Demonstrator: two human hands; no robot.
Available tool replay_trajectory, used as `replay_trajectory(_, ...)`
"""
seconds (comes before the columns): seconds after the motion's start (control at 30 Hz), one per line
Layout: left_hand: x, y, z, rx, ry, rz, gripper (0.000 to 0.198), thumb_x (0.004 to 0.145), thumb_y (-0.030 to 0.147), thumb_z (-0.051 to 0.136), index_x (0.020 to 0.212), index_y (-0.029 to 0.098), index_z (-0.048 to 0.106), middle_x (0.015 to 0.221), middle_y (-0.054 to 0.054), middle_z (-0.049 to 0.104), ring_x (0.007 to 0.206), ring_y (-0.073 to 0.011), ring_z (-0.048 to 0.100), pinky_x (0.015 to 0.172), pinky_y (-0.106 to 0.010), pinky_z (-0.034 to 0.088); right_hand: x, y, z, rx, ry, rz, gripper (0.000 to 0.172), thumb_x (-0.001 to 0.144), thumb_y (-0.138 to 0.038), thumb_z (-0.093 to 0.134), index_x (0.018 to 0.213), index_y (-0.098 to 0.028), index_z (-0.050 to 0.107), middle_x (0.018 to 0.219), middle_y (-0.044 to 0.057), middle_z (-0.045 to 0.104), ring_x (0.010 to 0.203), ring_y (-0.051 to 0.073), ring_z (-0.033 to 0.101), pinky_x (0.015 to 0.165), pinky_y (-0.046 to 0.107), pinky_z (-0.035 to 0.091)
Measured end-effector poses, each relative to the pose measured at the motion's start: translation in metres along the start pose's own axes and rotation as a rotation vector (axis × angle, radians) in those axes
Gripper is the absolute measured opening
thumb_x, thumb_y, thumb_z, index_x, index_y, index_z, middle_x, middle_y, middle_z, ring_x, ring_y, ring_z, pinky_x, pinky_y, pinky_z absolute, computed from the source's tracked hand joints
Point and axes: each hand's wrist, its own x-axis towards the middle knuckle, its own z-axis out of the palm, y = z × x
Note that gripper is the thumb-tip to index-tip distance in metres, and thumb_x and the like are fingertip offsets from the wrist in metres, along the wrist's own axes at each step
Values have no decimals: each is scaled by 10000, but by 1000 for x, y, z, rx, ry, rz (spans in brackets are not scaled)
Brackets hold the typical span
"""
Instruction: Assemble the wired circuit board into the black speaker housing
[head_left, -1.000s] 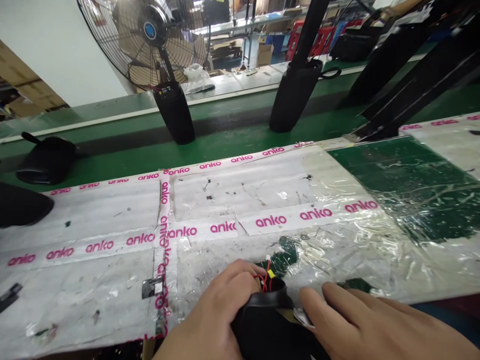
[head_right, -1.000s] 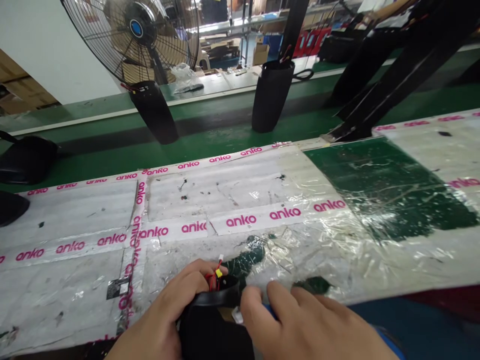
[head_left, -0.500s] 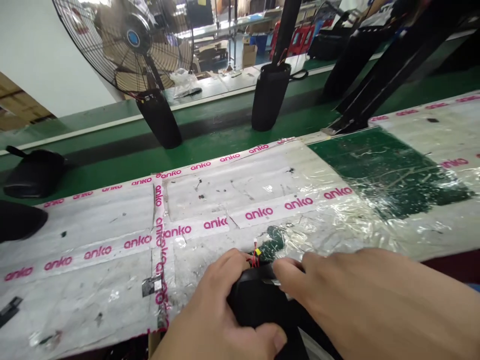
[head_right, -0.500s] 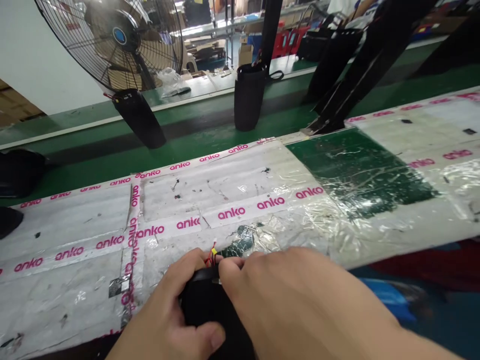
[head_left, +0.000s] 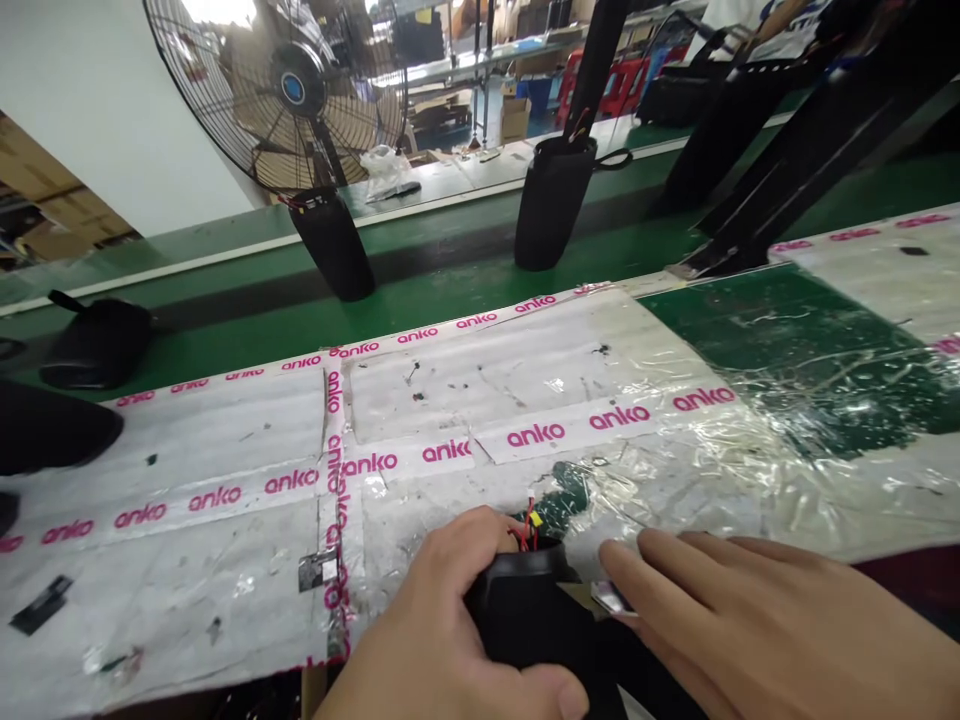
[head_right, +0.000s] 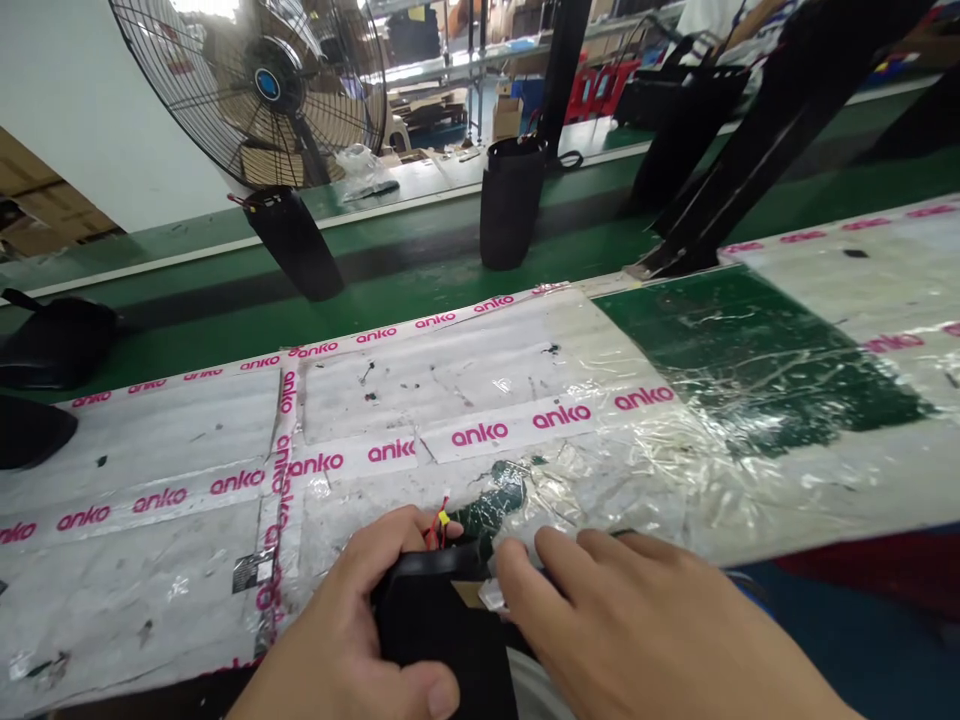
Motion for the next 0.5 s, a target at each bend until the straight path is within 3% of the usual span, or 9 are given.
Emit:
replay_trajectory(0.1, 1, -3, -2, 12, -15, 1, 1072, 468, 677, 1105, 1465, 355, 877, 1667, -154, 718, 1599, -620, 582, 1404, -890, 399, 12, -2, -2, 46, 0, 28, 483, 908, -11, 543, 1306, -278, 604, 988, -1, 739, 724, 282, 762, 644, 508, 491)
replay_trajectory(0.2, -1, -6, -3, 34, -37, 0, 1056, 481, 696, 1122, 1446, 346, 876, 1628, -154, 733, 1542, -601, 624, 1351, -863, 488, 19, -1, -6, 52, 14, 5, 456, 928, -8, 536, 1282, -294, 578, 904, -25, 702, 629, 277, 725, 600, 500, 467)
replay_trajectory(0.37, 0, -10, -2, 19, -21, 57, 968, 518, 761, 1098, 1372, 348, 906, 1514, -119, 804, 1450, -530, 676, 1280, -723, 595, 11, 0, 3, 128, 10, 16, 473, 942, -11, 541, 1300, -316, 583, 948, -25, 728, 667, 295, 723, 629, 522, 431)
replay_trajectory(0.5, 3, -12, -4, 29, -42, 89, 926, 546, 713, 1102, 1373, 341, 912, 1545, -116, 813, 1493, -533, 680, 1281, -708, 611, 3, 0, 12, 119, -39, 2, 578, 846, -10, 617, 1332, -322, 581, 988, -26, 737, 681, 309, 735, 636, 532, 452)
